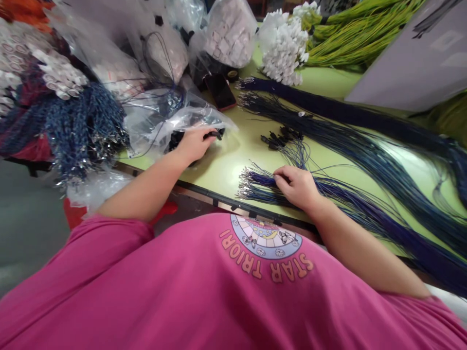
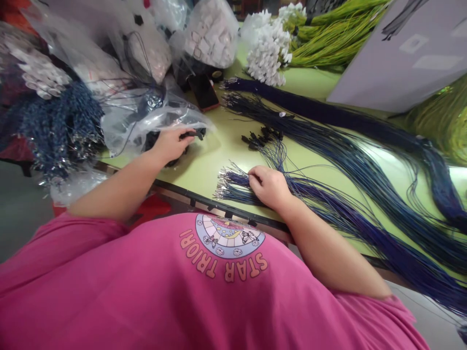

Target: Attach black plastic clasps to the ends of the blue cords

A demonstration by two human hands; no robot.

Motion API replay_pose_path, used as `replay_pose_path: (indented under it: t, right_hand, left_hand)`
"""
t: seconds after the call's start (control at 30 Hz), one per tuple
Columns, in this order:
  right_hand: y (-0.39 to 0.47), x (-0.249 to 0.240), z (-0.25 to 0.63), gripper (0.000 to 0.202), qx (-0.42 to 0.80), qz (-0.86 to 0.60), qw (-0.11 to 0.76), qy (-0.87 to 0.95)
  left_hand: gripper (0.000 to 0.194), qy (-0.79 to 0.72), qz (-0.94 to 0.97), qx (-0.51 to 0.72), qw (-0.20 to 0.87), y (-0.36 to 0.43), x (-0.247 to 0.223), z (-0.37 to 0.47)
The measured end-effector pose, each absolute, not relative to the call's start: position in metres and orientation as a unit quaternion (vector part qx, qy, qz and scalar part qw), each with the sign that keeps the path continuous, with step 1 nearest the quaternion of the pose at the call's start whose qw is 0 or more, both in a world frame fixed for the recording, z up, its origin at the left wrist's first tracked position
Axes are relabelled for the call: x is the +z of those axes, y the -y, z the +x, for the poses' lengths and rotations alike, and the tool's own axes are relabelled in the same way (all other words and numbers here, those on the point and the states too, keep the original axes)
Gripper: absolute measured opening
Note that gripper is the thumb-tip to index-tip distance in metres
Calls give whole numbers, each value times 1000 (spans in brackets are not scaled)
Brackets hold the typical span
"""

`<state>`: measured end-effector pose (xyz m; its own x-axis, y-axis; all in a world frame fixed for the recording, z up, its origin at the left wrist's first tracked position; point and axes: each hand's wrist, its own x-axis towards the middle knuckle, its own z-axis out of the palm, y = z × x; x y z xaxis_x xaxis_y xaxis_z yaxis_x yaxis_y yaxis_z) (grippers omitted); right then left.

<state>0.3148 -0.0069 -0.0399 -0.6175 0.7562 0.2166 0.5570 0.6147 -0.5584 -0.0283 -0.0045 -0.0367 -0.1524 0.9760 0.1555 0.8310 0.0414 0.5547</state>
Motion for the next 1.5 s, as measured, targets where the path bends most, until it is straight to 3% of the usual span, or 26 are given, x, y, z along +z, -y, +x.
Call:
replay_pose_path:
  t: [0.17, 0.27, 0.6, 0.73, 0.97, 1.17, 1.3, 1.5]
  right_hand:
    - [7, -40, 315, 21, 266, -396, 243, 845]
    - [11, -37, 316, 25, 279, -386, 243, 845]
    - [15, -36, 310, 26, 230, -282, 119, 924]
    - [19, -38, 300, 28, 171, -306, 32, 936]
    - [22, -36, 291, 28, 149, -322, -21, 935]
    - [20, -37, 295, 16, 212, -342, 51, 914]
    - [17, -35, 301, 22, 288, -344, 114, 887]
    - [12, -30, 309, 17, 347, -395, 263, 809]
  left_hand:
    - [26, -626, 422, 420, 504, 20, -22, 16]
    - [26, -560, 334, 434, 621, 23, -13, 29]
    - [31, -522, 310, 470, 641, 19, 1, 57]
    - [26, -503, 307, 455, 668, 8, 11, 68]
    - [19, -415, 252, 439, 756, -5, -5, 86]
    - [25, -400, 283, 432, 757, -1, -20, 83]
    - [27, -397, 305, 456, 736, 0, -18, 80]
    - [19, -440, 393, 399, 702, 6, -18, 85]
